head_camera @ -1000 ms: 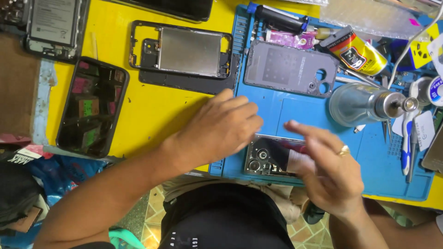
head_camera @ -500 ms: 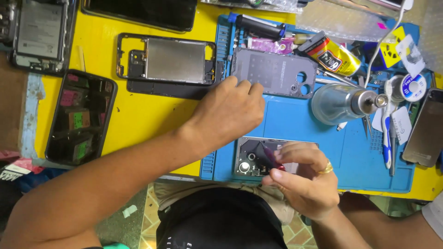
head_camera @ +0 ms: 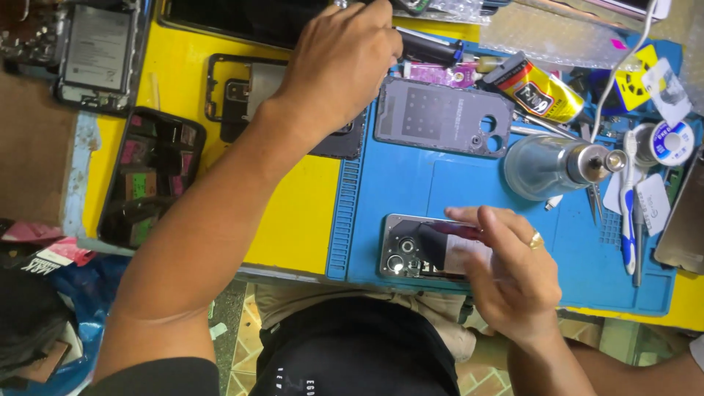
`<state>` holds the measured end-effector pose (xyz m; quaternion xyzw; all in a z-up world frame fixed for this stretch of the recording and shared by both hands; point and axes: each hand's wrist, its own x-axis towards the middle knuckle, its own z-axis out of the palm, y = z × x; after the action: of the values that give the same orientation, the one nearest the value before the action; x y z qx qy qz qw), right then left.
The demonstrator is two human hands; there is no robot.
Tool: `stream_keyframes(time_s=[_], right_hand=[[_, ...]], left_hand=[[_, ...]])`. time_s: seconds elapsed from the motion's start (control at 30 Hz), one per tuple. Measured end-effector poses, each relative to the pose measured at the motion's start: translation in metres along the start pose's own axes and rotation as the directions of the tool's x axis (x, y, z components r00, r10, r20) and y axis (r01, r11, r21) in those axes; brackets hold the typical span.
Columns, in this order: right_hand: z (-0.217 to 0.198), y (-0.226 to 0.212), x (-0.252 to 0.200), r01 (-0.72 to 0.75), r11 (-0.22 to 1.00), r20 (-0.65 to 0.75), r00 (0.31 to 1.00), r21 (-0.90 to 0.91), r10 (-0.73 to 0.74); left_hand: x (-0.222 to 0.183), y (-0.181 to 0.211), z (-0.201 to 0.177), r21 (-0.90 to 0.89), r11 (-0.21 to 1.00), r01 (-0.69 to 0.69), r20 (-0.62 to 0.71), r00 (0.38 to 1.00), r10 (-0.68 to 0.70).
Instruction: The person removes the back cover of a smartphone and uses a screwdriver to unscrew and remove the camera module. The person then places the back cover on the table and continues to work on the internal components of the phone.
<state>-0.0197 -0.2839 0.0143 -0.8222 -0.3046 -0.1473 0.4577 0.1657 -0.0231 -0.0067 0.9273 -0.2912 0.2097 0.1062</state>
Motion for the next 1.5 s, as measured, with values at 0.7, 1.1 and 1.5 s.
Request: stream_keyframes(time_s=[0.7,1.1,1.5], right_hand=[[0.002,0.003,0.012,0.01,0.999,-0.029,1.0,0.033,-0.009],[0.005,0.012,0.0,0.12,0.988,0.056,0.99,0.099,-0.126],[-0.016,-0.002,-0.044,-0.02,0.996,0.124,0.992,0.086,0.009]], left_hand=[[-0.041,0.083,-0.025,-0.559,0.829,-0.018,0.448,0.835,0.32],[-0.045,0.096,-0.022,-0.585,0.803,-0.114,0.439,0.788,0.431],[-0.054,0.114,-0.016,-0.367,0.881,-0.298,0.29,0.863,0.413]])
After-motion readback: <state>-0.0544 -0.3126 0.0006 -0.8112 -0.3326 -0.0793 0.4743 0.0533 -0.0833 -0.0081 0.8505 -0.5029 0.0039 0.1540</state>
